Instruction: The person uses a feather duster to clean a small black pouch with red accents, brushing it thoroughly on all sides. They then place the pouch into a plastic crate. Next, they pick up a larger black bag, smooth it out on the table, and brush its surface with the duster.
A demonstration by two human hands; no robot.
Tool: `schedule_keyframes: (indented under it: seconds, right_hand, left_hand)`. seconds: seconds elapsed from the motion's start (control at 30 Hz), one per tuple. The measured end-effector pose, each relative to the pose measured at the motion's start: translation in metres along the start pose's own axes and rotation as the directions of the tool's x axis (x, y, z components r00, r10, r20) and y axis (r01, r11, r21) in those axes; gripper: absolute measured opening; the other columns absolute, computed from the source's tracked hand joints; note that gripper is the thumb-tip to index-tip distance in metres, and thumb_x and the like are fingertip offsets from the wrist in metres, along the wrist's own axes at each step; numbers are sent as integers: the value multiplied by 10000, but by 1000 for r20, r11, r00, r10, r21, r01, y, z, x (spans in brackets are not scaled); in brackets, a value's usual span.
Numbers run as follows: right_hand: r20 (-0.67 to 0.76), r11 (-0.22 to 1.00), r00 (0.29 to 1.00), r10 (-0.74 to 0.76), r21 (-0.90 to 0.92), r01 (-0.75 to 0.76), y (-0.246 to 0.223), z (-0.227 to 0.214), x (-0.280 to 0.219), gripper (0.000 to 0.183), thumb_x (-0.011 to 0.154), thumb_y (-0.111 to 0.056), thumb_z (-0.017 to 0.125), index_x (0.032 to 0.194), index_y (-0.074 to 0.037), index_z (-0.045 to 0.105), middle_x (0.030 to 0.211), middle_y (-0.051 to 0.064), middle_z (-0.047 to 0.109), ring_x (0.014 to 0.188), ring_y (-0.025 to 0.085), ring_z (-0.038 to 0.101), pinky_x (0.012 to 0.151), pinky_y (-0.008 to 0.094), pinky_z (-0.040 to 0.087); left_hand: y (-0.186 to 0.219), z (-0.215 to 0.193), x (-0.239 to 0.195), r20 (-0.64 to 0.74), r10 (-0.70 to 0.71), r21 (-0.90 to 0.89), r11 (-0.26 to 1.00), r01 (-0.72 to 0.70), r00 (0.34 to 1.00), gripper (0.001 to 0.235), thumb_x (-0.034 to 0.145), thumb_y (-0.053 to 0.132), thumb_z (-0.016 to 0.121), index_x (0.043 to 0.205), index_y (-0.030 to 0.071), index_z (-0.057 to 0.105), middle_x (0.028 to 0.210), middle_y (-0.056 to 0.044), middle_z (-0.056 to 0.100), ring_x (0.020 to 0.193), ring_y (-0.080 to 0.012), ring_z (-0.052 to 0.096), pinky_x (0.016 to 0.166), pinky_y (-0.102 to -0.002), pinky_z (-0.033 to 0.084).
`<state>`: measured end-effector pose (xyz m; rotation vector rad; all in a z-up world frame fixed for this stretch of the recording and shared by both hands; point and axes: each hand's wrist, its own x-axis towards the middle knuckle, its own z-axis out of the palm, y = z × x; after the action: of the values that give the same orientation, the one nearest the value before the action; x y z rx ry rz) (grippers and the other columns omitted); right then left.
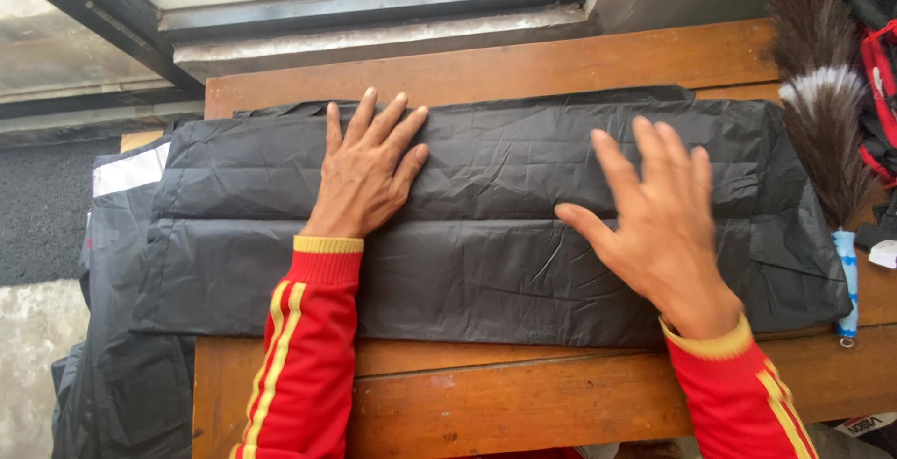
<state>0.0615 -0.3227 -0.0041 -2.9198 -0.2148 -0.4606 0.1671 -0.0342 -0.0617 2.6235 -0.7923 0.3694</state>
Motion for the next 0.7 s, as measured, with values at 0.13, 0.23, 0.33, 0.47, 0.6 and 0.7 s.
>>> schedule_keyframes:
  seconds: [0.13,0.23,0.33,0.47,0.6,0.7]
  right_hand:
    - [179,998,983,-25,-55,35,5,32,24,728,889,-656,367,1451,-195,422,1503,212,339,1388,392,282,1080,626,183]
    - [171,998,984,-58,-19,62,3,37,25,699,907,-646,350,1445,-208,435,1501,201,355,1386,382,301,1083,628,196]
    - [136,997,988,-72,-30,77,5,38,28,690,911,-637,363,1439,-203,458,1497,191,378,1374,386,335,1072,630,232]
    - [177,998,982,-62,-22,67,6,39,32,692,917,-630,344,1444,-193,444,1508,179,355,1382,369,314,1077,619,220]
    - [163,987,986,-35,-149,60,-7,34,29,720,915,-659,314,1463,-210,440,1505,189,376,1370,435,305,1052,675,189]
    - [0,958,996,-87,-273,84,-19,38,24,655,968,-566,454,1409,-96,565,1421,288,485,1339,468,390,1013,695,283]
  left_hand:
    - [-1,9,-14,-54,-55,141,988,63,997,391,1003,358,462,1344,194,560,1413,-42,516,1345,-305,410,1104,-591,152]
    - [-7,1,-22,-104,-80,115,989,92,991,361,1011,313,503,1321,145,581,1371,-59,549,1304,-285,467,1114,-584,166]
    - [-12,-3,-22,-147,-72,105,991,88,986,319,1009,259,542,1287,114,599,1309,-67,582,1249,-263,522,1113,-580,193]
    - [-15,-4,-21,-170,-78,73,993,92,982,292,988,236,566,1244,105,615,1220,-67,587,1153,-253,553,1113,-568,195]
    - [-13,-3,-20,-195,-56,103,992,77,979,295,984,221,574,1253,106,607,1213,-68,590,1171,-269,550,1121,-594,137]
    - [6,-5,-22,-202,-42,130,989,69,978,335,949,92,586,1283,104,593,1355,-130,541,1313,-336,457,1117,-631,89]
